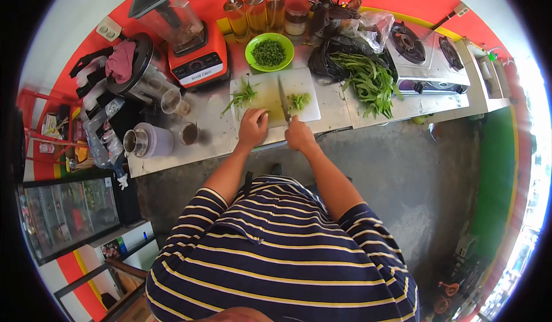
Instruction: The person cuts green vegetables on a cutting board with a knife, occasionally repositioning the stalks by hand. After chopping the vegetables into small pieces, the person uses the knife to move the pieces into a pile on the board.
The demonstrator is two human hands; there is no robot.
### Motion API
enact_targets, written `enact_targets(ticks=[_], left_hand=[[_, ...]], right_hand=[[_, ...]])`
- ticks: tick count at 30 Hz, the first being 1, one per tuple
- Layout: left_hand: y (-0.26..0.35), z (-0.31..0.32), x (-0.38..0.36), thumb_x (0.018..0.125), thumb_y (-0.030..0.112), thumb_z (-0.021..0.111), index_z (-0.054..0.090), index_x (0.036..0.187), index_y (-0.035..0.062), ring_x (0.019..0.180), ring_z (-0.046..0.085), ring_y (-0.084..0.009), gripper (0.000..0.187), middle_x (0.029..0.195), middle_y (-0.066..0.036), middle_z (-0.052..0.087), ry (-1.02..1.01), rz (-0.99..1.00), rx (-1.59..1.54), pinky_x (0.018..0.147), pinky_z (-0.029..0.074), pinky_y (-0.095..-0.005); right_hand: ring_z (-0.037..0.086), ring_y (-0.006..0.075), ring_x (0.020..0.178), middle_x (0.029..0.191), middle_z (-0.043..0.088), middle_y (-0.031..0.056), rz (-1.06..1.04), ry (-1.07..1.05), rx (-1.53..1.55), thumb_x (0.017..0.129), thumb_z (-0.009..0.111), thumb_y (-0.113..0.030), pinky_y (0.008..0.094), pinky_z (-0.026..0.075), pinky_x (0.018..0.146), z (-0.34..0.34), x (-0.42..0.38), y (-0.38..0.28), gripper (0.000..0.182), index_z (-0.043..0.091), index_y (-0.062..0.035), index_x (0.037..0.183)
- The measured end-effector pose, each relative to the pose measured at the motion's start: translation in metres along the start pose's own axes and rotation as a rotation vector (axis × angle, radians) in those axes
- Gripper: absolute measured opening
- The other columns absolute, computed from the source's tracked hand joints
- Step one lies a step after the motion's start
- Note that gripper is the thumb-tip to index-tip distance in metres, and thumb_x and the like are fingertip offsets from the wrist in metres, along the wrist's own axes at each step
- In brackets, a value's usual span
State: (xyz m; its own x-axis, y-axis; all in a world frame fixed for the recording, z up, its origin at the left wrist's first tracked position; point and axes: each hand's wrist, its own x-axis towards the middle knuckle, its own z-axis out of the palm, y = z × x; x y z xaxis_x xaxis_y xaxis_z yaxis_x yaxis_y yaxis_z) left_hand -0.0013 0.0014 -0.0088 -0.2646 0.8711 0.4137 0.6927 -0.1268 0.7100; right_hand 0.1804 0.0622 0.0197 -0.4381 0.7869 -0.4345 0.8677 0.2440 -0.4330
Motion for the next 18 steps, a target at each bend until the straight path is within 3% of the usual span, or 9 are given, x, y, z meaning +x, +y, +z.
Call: enact_targets(ticks=[3,5,9,11,14,18], left_hand=[[-0.002,0.001,-0.002,0.092,0.012,0.062,0.066,0.103,0.0008,0.080,0.059,-0.0315,0.017,0.087,-0.016,0.062,0.045,-0.002,-0.033,0.075,0.049,-0.0421],[0.004,-0.005,0.000,0.094,0.012,0.059,0.059,0.104,0.0005,0.074,0.056,-0.0312,0.015,0.082,-0.016,0.058,0.007,-0.111,-0.094,0.069,0.046,-0.0422],[-0.007,0.000,0.002,0.095,0.013,0.057,0.054,0.096,0.0012,0.069,0.053,-0.0318,0.012,0.076,-0.016,0.053,0.044,-0.093,-0.135,0.065,0.043,-0.0422],[-0.004,-0.002,0.001,0.096,0.016,0.057,0.052,0.091,0.0029,0.074,0.055,-0.0337,0.015,0.076,-0.015,0.053,-0.007,-0.191,-0.145,0.068,0.043,-0.0447],[-0.003,-0.002,0.001,0.097,0.018,0.056,0.053,0.091,0.0033,0.074,0.055,-0.0349,0.016,0.076,-0.016,0.053,-0.028,-0.197,-0.110,0.068,0.044,-0.0456],[-0.004,-0.001,0.001,0.097,0.020,0.056,0.054,0.091,0.0035,0.076,0.055,-0.0361,0.017,0.077,-0.016,0.054,-0.036,-0.193,-0.074,0.069,0.044,-0.0470]], right_hand=[[0.065,0.0504,0.098,0.098,0.067,0.0334,0.011,0.151,0.277,0.087,0.062,-0.017,0.0540,0.050,0.086,0.008,0.001,0.019,0.039,0.051,0.0064,0.117],[0.065,0.0476,0.089,0.093,0.067,0.0294,-0.150,0.239,0.355,0.086,0.064,-0.019,0.0518,0.049,0.080,0.005,-0.008,0.020,0.033,0.057,0.0028,0.110],[0.063,0.0450,0.083,0.089,0.066,0.0256,-0.218,0.100,0.435,0.087,0.067,-0.019,0.0486,0.048,0.075,-0.007,-0.019,0.013,0.026,0.059,0.0000,0.103],[0.061,0.0440,0.079,0.084,0.065,0.0259,-0.323,0.083,0.399,0.088,0.067,-0.017,0.0472,0.047,0.072,0.000,-0.022,0.015,0.022,0.060,0.0007,0.098],[0.062,0.0485,0.090,0.091,0.067,0.0285,-0.274,0.041,0.389,0.087,0.066,-0.019,0.0523,0.047,0.078,0.008,-0.027,0.022,0.027,0.060,0.0005,0.105],[0.062,0.0488,0.090,0.092,0.067,0.0284,-0.196,0.031,0.403,0.088,0.066,-0.020,0.0523,0.048,0.077,0.006,-0.033,0.027,0.029,0.061,-0.0003,0.109]])
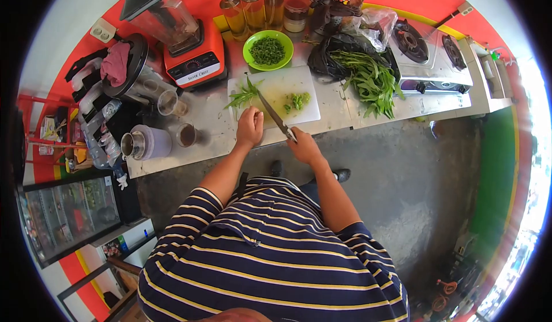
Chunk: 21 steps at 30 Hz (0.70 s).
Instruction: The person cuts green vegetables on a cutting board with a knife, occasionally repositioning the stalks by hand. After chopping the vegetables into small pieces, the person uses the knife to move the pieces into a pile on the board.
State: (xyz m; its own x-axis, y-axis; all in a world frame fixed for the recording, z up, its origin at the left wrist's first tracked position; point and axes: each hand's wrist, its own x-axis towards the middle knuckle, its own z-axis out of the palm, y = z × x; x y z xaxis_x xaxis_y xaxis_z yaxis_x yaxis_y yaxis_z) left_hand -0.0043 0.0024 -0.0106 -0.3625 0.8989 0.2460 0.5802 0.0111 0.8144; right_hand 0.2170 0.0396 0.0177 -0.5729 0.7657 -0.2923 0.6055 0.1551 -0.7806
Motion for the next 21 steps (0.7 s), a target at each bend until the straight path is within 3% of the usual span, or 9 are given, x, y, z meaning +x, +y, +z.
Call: enact_targets(ticks=[3,5,6,8,12,21], left_hand=[[-0.002,0.003,-0.001,0.096,0.016,0.057,0.054,0.089,0.0031,0.071,0.055,-0.0336,0.015,0.073,-0.014,0.053,0.060,0.069,0.037,0.065,0.044,-0.0449],[0.000,0.003,-0.001,0.096,0.017,0.058,0.056,0.092,0.0038,0.074,0.056,-0.0341,0.014,0.076,-0.014,0.054,0.051,0.057,0.075,0.067,0.045,-0.0451],[0.001,0.003,-0.002,0.096,0.017,0.058,0.056,0.092,0.0038,0.074,0.056,-0.0341,0.014,0.076,-0.014,0.054,0.065,0.054,0.071,0.067,0.045,-0.0451],[0.004,0.002,-0.003,0.096,0.017,0.058,0.056,0.094,0.0046,0.075,0.057,-0.0340,0.013,0.080,-0.014,0.055,0.054,0.004,0.066,0.068,0.045,-0.0448],[0.004,0.002,-0.004,0.096,0.017,0.058,0.057,0.098,0.0051,0.077,0.057,-0.0334,0.012,0.084,-0.014,0.056,0.091,-0.017,0.069,0.069,0.046,-0.0443],[0.006,-0.002,-0.001,0.089,0.007,0.064,0.053,0.106,0.0058,0.083,0.056,-0.0319,0.020,0.096,-0.014,0.055,0.118,-0.026,-0.047,0.076,0.048,-0.0437]], right_hand=[[0.063,0.0487,0.090,0.092,0.068,0.0276,-0.001,0.068,-0.047,0.088,0.066,-0.019,0.0519,0.049,0.078,-0.005,0.000,0.009,0.030,0.061,-0.0007,0.112],[0.061,0.0438,0.076,0.082,0.065,0.0246,-0.060,0.141,-0.081,0.089,0.067,-0.015,0.0450,0.048,0.072,-0.010,0.001,0.013,0.024,0.061,0.0003,0.106],[0.061,0.0438,0.076,0.082,0.065,0.0246,-0.068,0.136,-0.092,0.089,0.067,-0.015,0.0450,0.048,0.072,-0.014,0.000,0.014,0.024,0.061,0.0003,0.106],[0.064,0.0471,0.091,0.092,0.068,0.0262,-0.064,0.045,-0.040,0.088,0.067,-0.020,0.0498,0.050,0.078,-0.024,-0.001,0.016,0.031,0.063,-0.0035,0.113],[0.064,0.0459,0.090,0.091,0.068,0.0260,-0.052,-0.030,-0.089,0.088,0.068,-0.020,0.0487,0.050,0.077,-0.041,-0.009,0.015,0.029,0.064,-0.0041,0.111],[0.065,0.0437,0.081,0.083,0.067,0.0238,0.032,0.167,-0.111,0.086,0.070,-0.019,0.0468,0.049,0.072,-0.051,-0.021,0.015,0.026,0.064,-0.0010,0.105]])
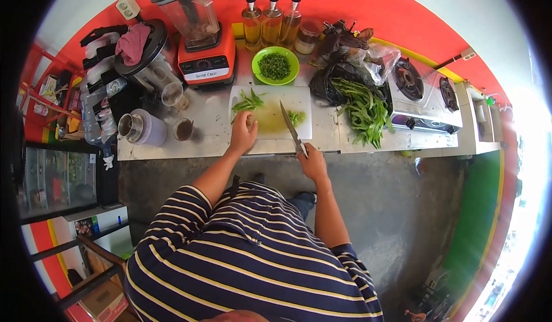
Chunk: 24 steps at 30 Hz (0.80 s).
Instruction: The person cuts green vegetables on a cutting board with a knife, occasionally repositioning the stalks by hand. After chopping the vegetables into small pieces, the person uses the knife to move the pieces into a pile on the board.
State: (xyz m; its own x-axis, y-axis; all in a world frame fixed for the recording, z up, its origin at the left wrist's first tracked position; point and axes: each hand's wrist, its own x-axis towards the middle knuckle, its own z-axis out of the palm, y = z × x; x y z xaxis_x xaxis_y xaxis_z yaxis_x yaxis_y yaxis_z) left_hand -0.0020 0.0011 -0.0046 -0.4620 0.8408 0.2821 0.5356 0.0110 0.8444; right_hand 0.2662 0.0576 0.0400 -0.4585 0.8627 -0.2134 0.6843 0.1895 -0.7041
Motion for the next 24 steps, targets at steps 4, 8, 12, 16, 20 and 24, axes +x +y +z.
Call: enact_targets(ticks=[4,8,12,16,20,24], left_hand=[[-0.003,-0.007,0.015,0.083,0.000,0.068,0.058,0.112,0.0061,0.095,0.056,-0.0315,0.032,0.111,-0.014,0.056,0.205,0.091,0.120,0.086,0.046,-0.0438],[-0.008,-0.017,0.031,0.079,0.004,0.073,0.062,0.116,0.0098,0.103,0.055,-0.0320,0.039,0.113,-0.010,0.061,0.169,0.167,0.338,0.091,0.044,-0.0446],[-0.035,-0.026,0.041,0.079,0.009,0.077,0.069,0.109,0.0099,0.096,0.059,-0.0302,0.031,0.096,-0.009,0.068,0.030,0.046,0.346,0.088,0.046,-0.0438],[-0.041,-0.041,0.037,0.083,0.009,0.076,0.074,0.102,0.0050,0.084,0.063,-0.0274,0.019,0.089,-0.011,0.069,0.057,-0.036,0.247,0.081,0.051,-0.0419],[-0.037,-0.060,0.023,0.085,0.009,0.076,0.075,0.100,0.0029,0.078,0.065,-0.0249,0.016,0.090,-0.011,0.071,0.085,-0.160,0.137,0.074,0.054,-0.0389],[-0.040,-0.082,0.007,0.086,0.009,0.076,0.075,0.097,0.0002,0.071,0.065,-0.0214,0.014,0.089,-0.012,0.071,0.145,-0.168,0.043,0.069,0.053,-0.0358]], right_hand=[[0.063,0.0377,0.071,0.078,0.066,0.0209,0.023,0.041,0.038,0.086,0.071,-0.018,0.0437,0.048,0.067,-0.014,-0.013,-0.001,0.027,0.064,0.0008,0.104],[0.050,0.0136,0.057,0.064,0.055,0.0070,-0.025,0.126,0.151,0.089,0.071,-0.015,0.0344,0.040,0.053,-0.025,-0.022,0.005,0.023,0.065,0.0019,0.105],[0.051,0.0111,0.057,0.067,0.058,0.0027,-0.028,0.160,0.153,0.090,0.070,-0.014,0.0313,0.041,0.051,-0.038,-0.022,0.022,0.022,0.065,0.0008,0.106],[0.053,0.0082,0.059,0.072,0.060,0.0001,0.020,0.196,0.223,0.090,0.069,-0.014,0.0276,0.042,0.051,-0.055,-0.026,0.033,0.022,0.065,0.0004,0.106],[0.054,0.0078,0.060,0.073,0.060,-0.0003,0.080,0.164,0.280,0.090,0.069,-0.013,0.0269,0.043,0.051,-0.068,-0.031,0.026,0.022,0.065,0.0000,0.108],[0.053,0.0077,0.059,0.072,0.059,-0.0004,0.111,0.129,0.308,0.090,0.069,-0.012,0.0266,0.043,0.052,-0.071,-0.027,0.021,0.022,0.065,0.0004,0.108]])
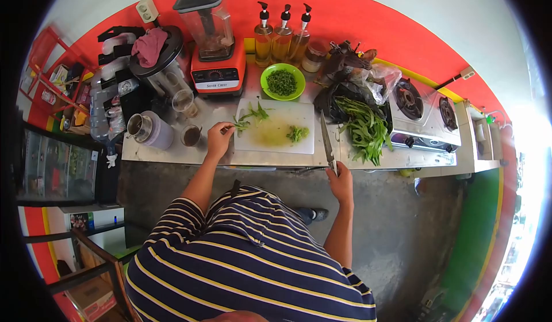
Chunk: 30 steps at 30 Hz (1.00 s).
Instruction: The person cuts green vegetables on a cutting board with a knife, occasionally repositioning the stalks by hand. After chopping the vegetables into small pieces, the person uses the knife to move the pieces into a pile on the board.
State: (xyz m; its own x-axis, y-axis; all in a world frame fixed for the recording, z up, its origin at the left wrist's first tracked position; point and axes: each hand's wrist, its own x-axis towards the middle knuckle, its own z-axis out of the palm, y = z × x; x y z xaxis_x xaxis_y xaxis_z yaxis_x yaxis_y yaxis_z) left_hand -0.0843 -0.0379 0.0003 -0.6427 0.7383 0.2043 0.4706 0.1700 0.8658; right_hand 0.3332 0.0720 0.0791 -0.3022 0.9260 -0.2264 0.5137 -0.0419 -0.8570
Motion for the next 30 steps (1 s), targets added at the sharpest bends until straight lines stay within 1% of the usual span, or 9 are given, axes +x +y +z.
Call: enact_targets(ticks=[8,13,17,21,22,25,26,28,30], left_hand=[[0.004,-0.012,-0.005,0.088,0.009,0.074,0.073,0.095,-0.0003,0.068,0.060,-0.0144,0.012,0.079,-0.008,0.069,-0.005,-0.085,-0.061,0.067,0.050,-0.0307],[0.026,0.002,-0.004,0.090,0.010,0.071,0.071,0.097,0.0008,0.068,0.056,-0.0091,0.011,0.077,-0.002,0.067,-0.167,-0.076,-0.160,0.066,0.048,-0.0270],[0.052,0.026,-0.004,0.089,0.008,0.071,0.070,0.096,0.0011,0.070,0.057,-0.0091,0.010,0.079,-0.002,0.066,-0.226,0.006,-0.178,0.065,0.048,-0.0273],[0.053,0.055,-0.010,0.088,0.007,0.072,0.069,0.094,-0.0004,0.068,0.058,-0.0138,0.010,0.079,-0.006,0.066,-0.289,0.086,-0.140,0.066,0.048,-0.0296],[0.051,0.059,-0.011,0.084,0.009,0.074,0.069,0.098,0.0010,0.072,0.060,-0.0204,0.016,0.087,-0.009,0.067,-0.366,0.038,-0.096,0.070,0.050,-0.0329],[0.054,0.064,-0.022,0.082,0.009,0.076,0.068,0.106,0.0043,0.088,0.061,-0.0235,0.026,0.098,-0.010,0.064,-0.320,0.111,0.095,0.080,0.050,-0.0369],[0.056,0.065,-0.024,0.082,0.009,0.076,0.068,0.106,0.0043,0.088,0.061,-0.0235,0.026,0.098,-0.010,0.064,-0.331,0.110,0.093,0.080,0.050,-0.0369],[0.068,0.062,-0.028,0.077,0.011,0.078,0.067,0.111,0.0076,0.108,0.055,-0.0294,0.036,0.112,-0.010,0.061,-0.147,0.290,0.261,0.094,0.045,-0.0427],[0.070,0.061,-0.025,0.077,0.012,0.078,0.068,0.111,0.0082,0.112,0.053,-0.0301,0.035,0.116,-0.009,0.060,-0.192,0.327,0.258,0.098,0.043,-0.0437]], right_hand=[[0.052,0.0073,0.058,0.072,0.059,-0.0001,-0.005,-0.057,-0.003,0.089,0.069,-0.011,0.0264,0.043,0.051,0.013,0.004,-0.015,0.025,0.065,0.0015,0.111],[0.053,0.0068,0.061,0.072,0.060,-0.0007,0.002,-0.086,0.057,0.091,0.070,-0.012,0.0252,0.043,0.054,0.009,-0.002,-0.013,0.025,0.066,0.0017,0.112],[0.054,0.0069,0.063,0.075,0.061,-0.0004,0.040,-0.028,0.005,0.091,0.070,-0.012,0.0249,0.043,0.054,-0.011,-0.015,-0.005,0.026,0.066,0.0017,0.113],[0.053,0.0068,0.062,0.073,0.060,-0.0009,0.054,0.085,0.048,0.091,0.069,-0.011,0.0250,0.043,0.054,-0.031,-0.026,0.010,0.027,0.066,0.0016,0.115],[0.052,0.0066,0.061,0.072,0.059,-0.0015,0.067,0.116,0.057,0.091,0.069,-0.011,0.0252,0.043,0.054,-0.034,-0.031,0.009,0.026,0.066,0.0013,0.114],[0.052,0.0072,0.058,0.071,0.060,-0.0005,0.088,0.167,0.076,0.091,0.071,-0.014,0.0266,0.041,0.052,-0.035,-0.043,0.004,0.024,0.067,0.0019,0.108],[0.052,0.0072,0.058,0.071,0.060,-0.0005,0.098,0.172,0.076,0.091,0.071,-0.014,0.0266,0.041,0.052,-0.034,-0.046,0.002,0.024,0.067,0.0019,0.108],[0.049,0.0062,0.058,0.069,0.058,-0.0009,0.128,0.138,0.095,0.092,0.071,-0.016,0.0266,0.039,0.052,-0.029,-0.051,-0.004,0.024,0.067,0.0023,0.106],[0.047,0.0061,0.059,0.069,0.058,-0.0008,0.140,0.113,0.074,0.092,0.070,-0.017,0.0269,0.038,0.053,-0.021,-0.052,-0.009,0.024,0.066,0.0029,0.105]])
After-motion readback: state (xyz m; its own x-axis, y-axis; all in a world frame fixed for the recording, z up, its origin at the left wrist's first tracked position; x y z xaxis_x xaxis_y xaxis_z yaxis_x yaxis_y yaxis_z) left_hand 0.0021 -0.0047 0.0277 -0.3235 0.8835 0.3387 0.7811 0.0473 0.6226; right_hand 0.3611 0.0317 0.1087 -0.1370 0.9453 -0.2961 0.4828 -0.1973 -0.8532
